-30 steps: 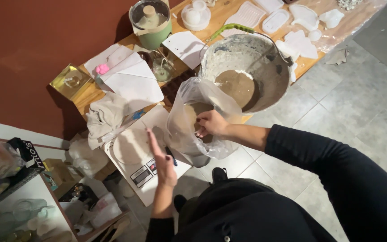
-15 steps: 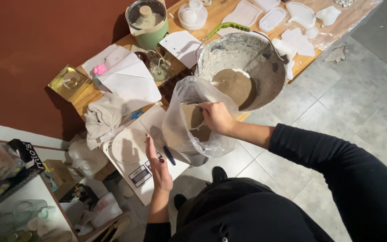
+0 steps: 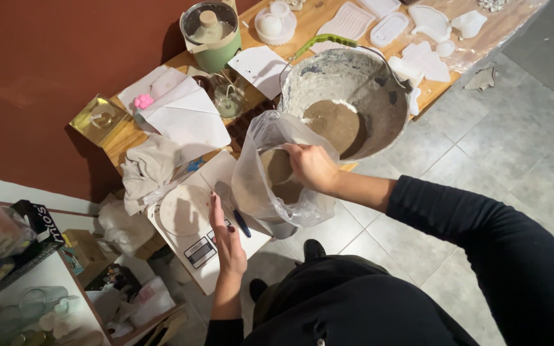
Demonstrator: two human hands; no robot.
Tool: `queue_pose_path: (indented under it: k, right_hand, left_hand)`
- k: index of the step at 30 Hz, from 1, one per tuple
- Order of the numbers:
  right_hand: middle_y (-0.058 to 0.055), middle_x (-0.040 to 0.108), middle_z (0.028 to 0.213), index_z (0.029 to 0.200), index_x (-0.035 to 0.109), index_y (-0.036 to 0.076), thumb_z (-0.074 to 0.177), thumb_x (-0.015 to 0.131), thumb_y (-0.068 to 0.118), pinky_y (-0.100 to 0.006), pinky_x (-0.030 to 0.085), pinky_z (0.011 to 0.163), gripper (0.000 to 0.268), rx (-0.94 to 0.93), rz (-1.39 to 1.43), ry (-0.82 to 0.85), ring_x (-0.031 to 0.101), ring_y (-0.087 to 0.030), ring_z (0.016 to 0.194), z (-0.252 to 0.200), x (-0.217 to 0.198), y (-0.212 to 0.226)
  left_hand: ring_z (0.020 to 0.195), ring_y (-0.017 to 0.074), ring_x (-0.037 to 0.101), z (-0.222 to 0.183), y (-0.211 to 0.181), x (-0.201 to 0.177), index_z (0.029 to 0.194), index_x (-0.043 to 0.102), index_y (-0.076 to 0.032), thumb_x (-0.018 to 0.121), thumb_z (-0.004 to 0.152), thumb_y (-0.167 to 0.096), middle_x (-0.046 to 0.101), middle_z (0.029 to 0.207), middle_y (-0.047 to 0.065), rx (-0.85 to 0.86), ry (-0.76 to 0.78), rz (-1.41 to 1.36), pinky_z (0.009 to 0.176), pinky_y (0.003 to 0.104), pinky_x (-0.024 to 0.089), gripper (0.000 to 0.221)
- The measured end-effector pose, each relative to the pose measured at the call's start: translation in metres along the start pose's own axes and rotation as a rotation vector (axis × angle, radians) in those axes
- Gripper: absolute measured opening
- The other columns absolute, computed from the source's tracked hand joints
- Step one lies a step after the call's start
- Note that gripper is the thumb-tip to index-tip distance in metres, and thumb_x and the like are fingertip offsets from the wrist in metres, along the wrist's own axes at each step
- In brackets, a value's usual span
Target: Measuring and mixing different powders in a bucket for production.
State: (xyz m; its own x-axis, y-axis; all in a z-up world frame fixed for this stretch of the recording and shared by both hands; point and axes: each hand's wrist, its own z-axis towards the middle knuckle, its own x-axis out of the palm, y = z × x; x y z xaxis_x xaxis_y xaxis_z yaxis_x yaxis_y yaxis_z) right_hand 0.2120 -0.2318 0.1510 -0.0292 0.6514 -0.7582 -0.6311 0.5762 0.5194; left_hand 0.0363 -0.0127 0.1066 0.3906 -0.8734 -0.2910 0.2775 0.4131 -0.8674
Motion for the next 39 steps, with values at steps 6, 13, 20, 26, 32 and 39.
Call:
queue_pose_path:
  k: [6,13,20,26,32,39]
  right_hand:
    - [-0.018,0.074,0.076,0.106,0.072,-0.003,0.097,0.052,0.005,-0.039,0.062,0.064,0.023,0.489,0.366,0.211,0.075,-0.028,0.067,-0.001,-0.011,-0.016]
    - [-0.011,0.073,0.082,0.108,0.07,-0.01,0.104,0.055,0.014,-0.033,0.063,0.06,0.028,0.706,0.846,0.197,0.072,-0.018,0.065,-0.017,-0.026,-0.023]
    - [-0.009,0.071,0.08,0.11,0.07,-0.007,0.105,0.055,0.017,-0.032,0.062,0.061,0.029,0.671,0.901,0.152,0.07,-0.015,0.065,-0.02,-0.017,-0.025]
    - [-0.009,0.07,0.078,0.116,0.069,-0.004,0.103,0.057,0.014,-0.032,0.061,0.062,0.025,0.739,1.024,0.128,0.07,-0.016,0.065,-0.025,-0.013,-0.033]
    - [-0.007,0.069,0.077,0.113,0.069,-0.005,0.105,0.056,0.017,-0.032,0.061,0.062,0.027,0.704,0.996,0.118,0.07,-0.015,0.065,-0.021,-0.02,-0.02]
    - [-0.01,0.07,0.074,0.103,0.07,-0.007,0.105,0.058,0.016,-0.033,0.058,0.056,0.027,0.645,0.814,0.078,0.067,-0.017,0.059,0.008,-0.077,-0.04]
  left_hand:
    - [0.159,0.0406,0.021,-0.003,0.001,-0.001,0.162,0.023,0.003,0.03,0.107,-0.06,0.022,0.17,0.025,-0.039,0.007,-0.063,0.128,0.053,0.02,0.084]
    - [0.157,0.0397,0.025,-0.009,0.007,-0.008,0.161,0.023,0.002,0.034,0.107,-0.061,0.022,0.169,0.025,-0.066,0.015,-0.144,0.126,0.054,0.024,0.083]
    - [0.157,0.0409,0.027,-0.009,0.005,-0.015,0.162,0.018,0.002,0.034,0.107,-0.06,0.023,0.168,0.025,-0.07,0.033,-0.182,0.126,0.055,0.023,0.084]
    - [0.157,0.0416,0.026,-0.015,0.009,-0.025,0.162,0.019,0.002,0.034,0.108,-0.058,0.021,0.169,0.027,-0.054,0.036,-0.205,0.127,0.055,0.022,0.081]
    - [0.155,0.0418,0.03,-0.019,0.012,-0.031,0.161,0.019,0.001,0.035,0.11,-0.055,0.024,0.168,0.027,-0.052,0.04,-0.237,0.127,0.054,0.023,0.078]
    - [0.152,0.0414,0.035,-0.019,0.022,-0.033,0.161,0.023,0.0,0.036,0.107,-0.057,0.029,0.165,0.026,-0.115,0.067,-0.258,0.123,0.053,0.029,0.08]
